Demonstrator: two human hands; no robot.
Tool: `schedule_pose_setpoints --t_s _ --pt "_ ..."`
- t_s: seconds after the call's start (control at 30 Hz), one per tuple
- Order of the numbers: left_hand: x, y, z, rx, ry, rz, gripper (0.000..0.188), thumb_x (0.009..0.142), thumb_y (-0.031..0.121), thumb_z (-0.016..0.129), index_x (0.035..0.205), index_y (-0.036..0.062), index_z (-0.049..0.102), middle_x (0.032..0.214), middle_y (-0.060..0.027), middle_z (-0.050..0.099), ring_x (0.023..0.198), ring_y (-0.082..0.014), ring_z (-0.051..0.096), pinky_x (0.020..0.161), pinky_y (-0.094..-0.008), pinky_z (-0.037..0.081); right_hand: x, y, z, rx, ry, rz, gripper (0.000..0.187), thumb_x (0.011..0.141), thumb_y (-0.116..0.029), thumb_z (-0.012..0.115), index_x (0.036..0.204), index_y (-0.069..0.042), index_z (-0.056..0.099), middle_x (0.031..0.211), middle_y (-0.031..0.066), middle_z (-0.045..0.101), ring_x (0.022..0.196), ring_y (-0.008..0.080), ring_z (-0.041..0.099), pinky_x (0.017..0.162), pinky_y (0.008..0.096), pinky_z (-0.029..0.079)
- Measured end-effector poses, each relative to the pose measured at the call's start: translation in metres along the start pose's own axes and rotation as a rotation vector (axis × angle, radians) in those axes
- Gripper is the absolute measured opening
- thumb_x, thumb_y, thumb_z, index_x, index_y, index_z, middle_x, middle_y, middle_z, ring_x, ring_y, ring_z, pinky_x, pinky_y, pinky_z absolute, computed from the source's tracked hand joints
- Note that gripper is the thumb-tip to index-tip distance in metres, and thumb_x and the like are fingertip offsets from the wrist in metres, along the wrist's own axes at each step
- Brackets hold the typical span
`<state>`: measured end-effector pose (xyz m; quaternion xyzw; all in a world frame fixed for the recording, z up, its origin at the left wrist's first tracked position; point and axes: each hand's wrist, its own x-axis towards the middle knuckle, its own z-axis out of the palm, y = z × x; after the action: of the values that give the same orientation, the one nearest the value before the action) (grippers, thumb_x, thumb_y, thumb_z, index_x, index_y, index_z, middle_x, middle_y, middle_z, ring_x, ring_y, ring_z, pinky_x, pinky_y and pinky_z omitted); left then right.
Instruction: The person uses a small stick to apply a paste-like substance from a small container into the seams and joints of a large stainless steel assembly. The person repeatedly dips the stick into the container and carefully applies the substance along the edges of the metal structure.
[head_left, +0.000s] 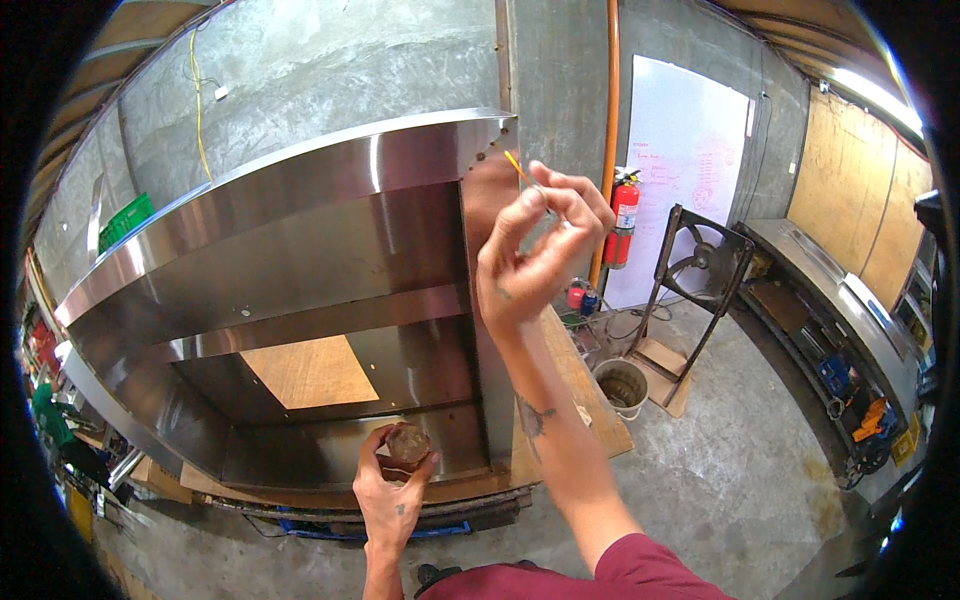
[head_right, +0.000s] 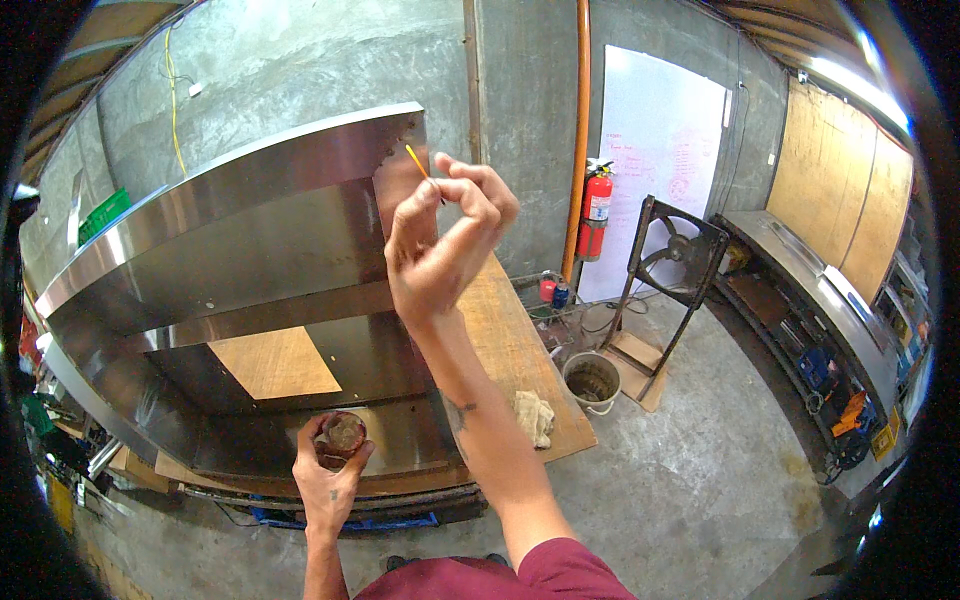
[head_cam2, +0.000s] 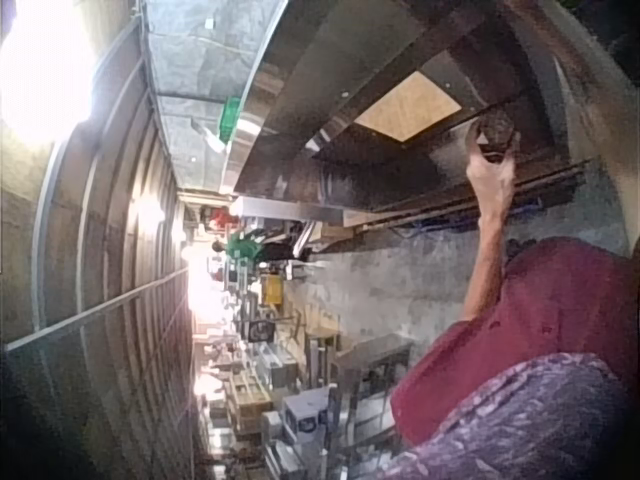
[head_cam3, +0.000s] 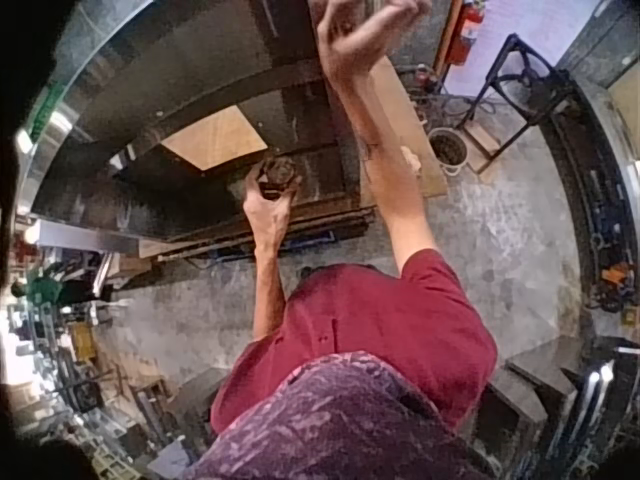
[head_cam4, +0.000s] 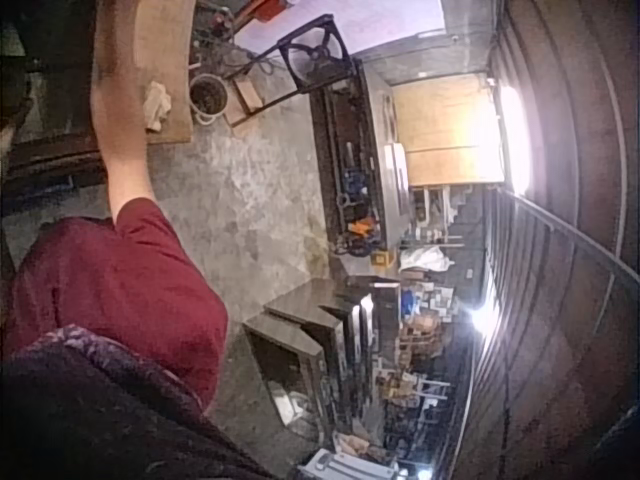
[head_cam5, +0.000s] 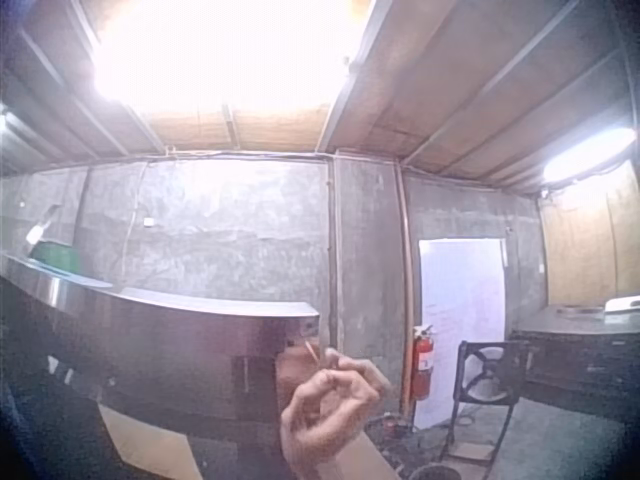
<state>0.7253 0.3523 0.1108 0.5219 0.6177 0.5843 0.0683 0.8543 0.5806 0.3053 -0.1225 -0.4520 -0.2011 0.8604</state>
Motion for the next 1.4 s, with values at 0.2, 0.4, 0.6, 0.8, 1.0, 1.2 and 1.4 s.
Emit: schedule_pose_setpoints --t_s 0.2,0.4,0.6,0.8,1.0,1.2,1.4 --pt "0.007 0.007 -0.014 0.035 0.032 -0.050 0.067 0.087 0.015 0.100 0.143 0.0010 0.066 0.127 -0.0169 0.079 0.097 -0.0260 0.079 0.088 -0.0374 0.066 -0.030 -0.071 -0.082 0.258 -0.292 0.395 0.014 0.111 -0.004 0.069 0.121 0.000 0.061 0.124 0.0186 0.061 0.111 0.0275 0.063 0.097 0.0402 0.054" --pt "0.018 0.005 -0.003 0.037 -0.015 0.063 0.063 0.093 0.007 0.094 0.148 0.0030 0.063 0.125 -0.0126 0.077 0.101 -0.0193 0.078 0.087 -0.0346 0.065 -0.060 -0.110 -0.168 0.189 -0.828 0.484 0.022 0.104 -0.003 0.083 0.123 -0.003 0.074 0.125 0.0146 0.063 0.106 0.0245 0.065 0.079 0.0335 0.059" --pt "0.011 0.003 -0.002 0.140 -0.006 0.227 0.069 0.084 -0.006 0.092 0.146 0.0061 0.064 0.134 -0.0131 0.074 0.101 -0.0215 0.078 0.083 -0.0334 0.067 -0.070 -0.112 -0.188 0.160 -1.027 0.396 0.028 0.094 0.002 0.089 0.119 -0.004 0.080 0.123 0.0124 0.060 0.103 0.0266 0.064 0.079 0.0354 0.058" --pt "0.008 0.006 0.005 0.114 -0.041 0.292 0.075 0.082 -0.009 0.090 0.149 0.0089 0.062 0.142 -0.0141 0.072 0.123 -0.0294 0.076 0.087 -0.0350 0.069 -0.072 -0.108 -0.190 0.094 -1.128 0.341 0.040 0.082 0.006 0.088 0.119 -0.008 0.082 0.119 0.0117 0.060 0.104 0.0295 0.063 0.080 0.0392 0.059" --pt "0.005 0.013 0.000 0.129 -0.052 0.234 0.075 0.081 -0.009 0.090 0.148 0.0080 0.062 0.142 -0.0148 0.072 0.117 -0.0301 0.078 0.092 -0.0399 0.068 -0.072 -0.112 -0.189 0.105 -1.098 0.349 0.037 0.084 0.006 0.087 0.119 -0.007 0.081 0.117 0.0110 0.060 0.104 0.0298 0.063 0.080 0.0392 0.058" --pt "0.005 0.026 0.005 0.133 -0.021 0.073 0.063 0.087 0.007 0.097 0.143 0.0048 0.066 0.124 -0.0155 0.078 0.100 -0.0257 0.079 0.087 -0.0375 0.064 -0.050 -0.105 -0.179 0.083 -0.861 0.343 0.023 0.100 0.002 0.084 0.119 -0.006 0.073 0.116 0.0131 0.062 0.107 0.0284 0.064 0.087 0.0374 0.056" --pt "0.004 0.034 0.000 0.094 -0.005 0.050 0.062 0.088 0.012 0.099 0.140 0.0015 0.066 0.124 -0.0154 0.079 0.098 -0.0232 0.078 0.087 -0.0368 0.063 -0.023 -0.061 -0.094 0.010 -0.340 0.245 0.017 0.106 -0.002 0.077 0.120 -0.003 0.067 0.116 0.0144 0.068 0.113 0.0329 0.063 0.101 0.0450 0.050"
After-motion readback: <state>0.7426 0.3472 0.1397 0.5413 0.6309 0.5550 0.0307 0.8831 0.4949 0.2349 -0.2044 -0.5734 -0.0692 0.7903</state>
